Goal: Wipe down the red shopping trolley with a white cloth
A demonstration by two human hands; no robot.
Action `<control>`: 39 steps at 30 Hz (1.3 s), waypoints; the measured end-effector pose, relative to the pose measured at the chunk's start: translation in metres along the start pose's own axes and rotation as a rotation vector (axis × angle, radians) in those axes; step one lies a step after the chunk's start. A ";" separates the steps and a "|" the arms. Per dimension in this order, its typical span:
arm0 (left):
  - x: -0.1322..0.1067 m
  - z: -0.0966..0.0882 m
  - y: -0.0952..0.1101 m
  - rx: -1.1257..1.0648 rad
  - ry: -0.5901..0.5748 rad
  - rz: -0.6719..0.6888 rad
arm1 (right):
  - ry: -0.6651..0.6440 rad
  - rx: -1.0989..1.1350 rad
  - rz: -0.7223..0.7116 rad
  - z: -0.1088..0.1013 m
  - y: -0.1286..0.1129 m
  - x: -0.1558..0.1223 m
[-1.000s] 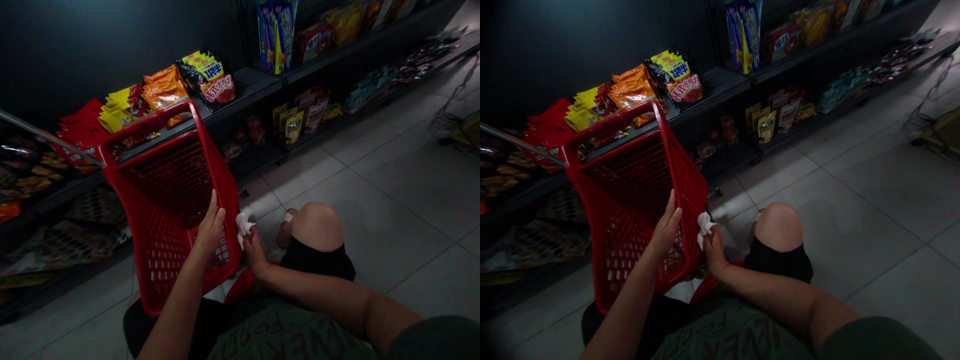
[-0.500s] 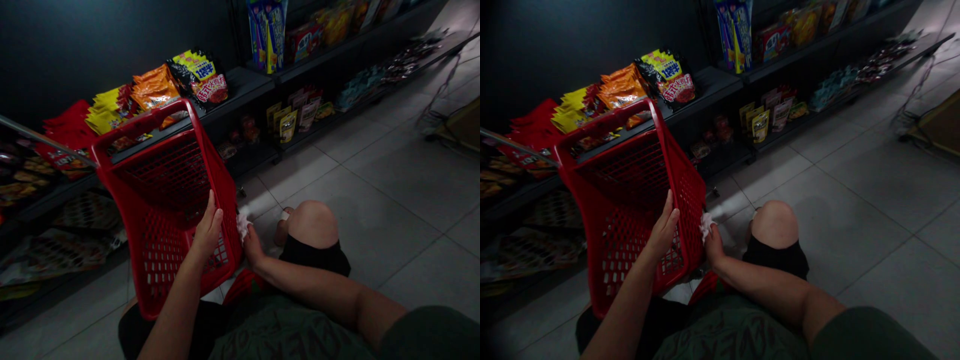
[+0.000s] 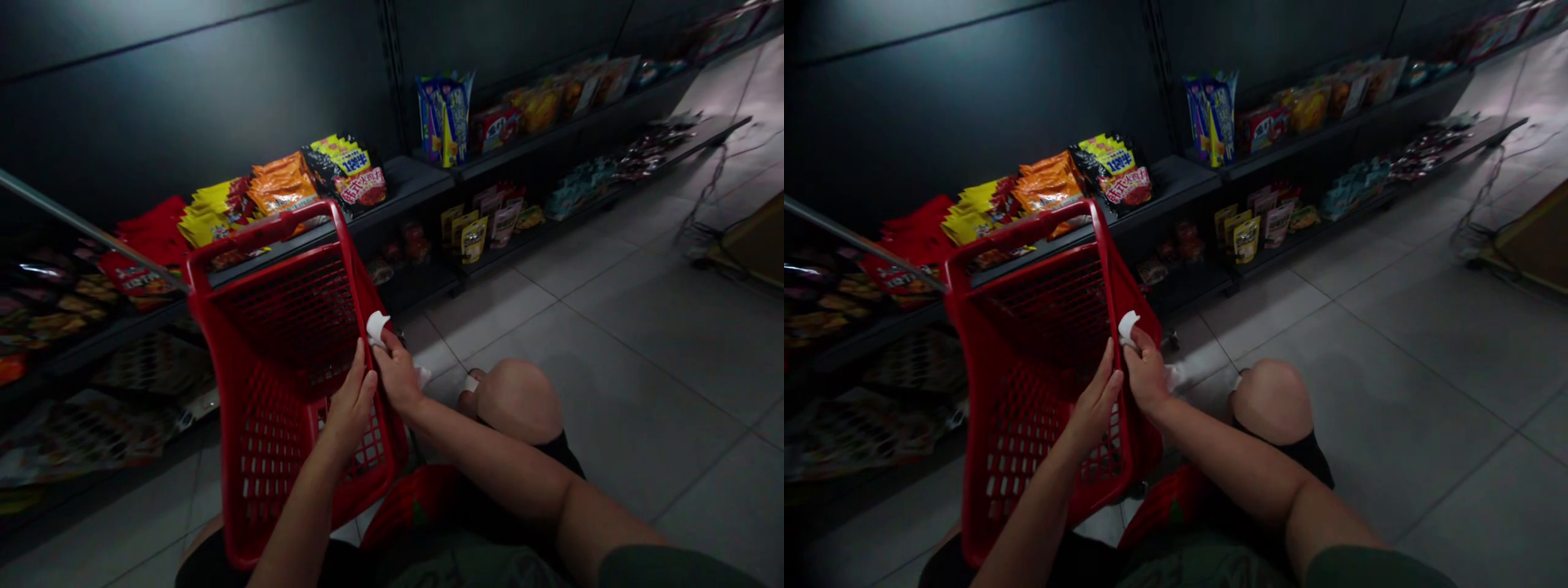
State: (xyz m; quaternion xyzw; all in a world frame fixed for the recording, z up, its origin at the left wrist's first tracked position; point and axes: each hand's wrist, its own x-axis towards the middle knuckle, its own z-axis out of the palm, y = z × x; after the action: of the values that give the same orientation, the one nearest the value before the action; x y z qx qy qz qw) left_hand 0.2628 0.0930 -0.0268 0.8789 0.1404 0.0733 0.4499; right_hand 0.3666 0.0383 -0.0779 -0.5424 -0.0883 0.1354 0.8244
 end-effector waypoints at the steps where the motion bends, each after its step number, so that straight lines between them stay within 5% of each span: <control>1: -0.001 0.000 0.000 0.004 -0.003 -0.003 | -0.014 -0.025 -0.034 -0.001 0.005 0.004; 5: -0.006 0.001 0.001 0.014 -0.011 -0.015 | 0.010 -0.066 -0.080 -0.010 0.034 0.040; 8: -0.007 0.001 0.003 0.006 -0.018 -0.015 | 0.046 -0.055 0.035 -0.008 0.035 0.076; 11: -0.008 0.000 0.006 0.015 -0.014 -0.033 | 0.085 0.034 0.011 0.012 0.001 0.111; 15: -0.010 -0.001 0.011 0.024 -0.044 -0.067 | -0.094 -0.054 -0.316 0.048 -0.054 0.143; 19: -0.011 0.001 0.015 0.057 -0.080 -0.066 | -0.268 -0.399 -0.464 0.048 -0.063 0.120; 26: -0.014 0.007 0.033 0.156 -0.071 -0.039 | -0.466 -0.568 -0.417 -0.019 -0.045 0.019; 31: -0.028 0.007 0.066 0.224 -0.123 -0.059 | -0.462 -0.775 -0.486 -0.021 -0.062 0.043; 34: -0.042 -0.008 0.075 0.361 -0.257 -0.027 | -0.504 -0.865 -0.507 -0.017 -0.070 0.073; 37: -0.054 -0.038 0.064 0.514 -0.382 0.095 | -0.502 -0.933 -0.499 -0.018 -0.077 0.096; 39: -0.059 -0.057 0.044 0.654 -0.325 0.140 | -0.482 -0.972 -0.484 -0.023 -0.082 0.099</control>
State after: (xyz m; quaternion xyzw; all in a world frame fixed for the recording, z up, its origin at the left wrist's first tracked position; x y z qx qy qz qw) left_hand 0.1997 0.0940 0.0424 0.9839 0.0224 -0.0855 0.1555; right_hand 0.4775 0.0190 -0.0116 -0.7762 -0.4458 0.0070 0.4458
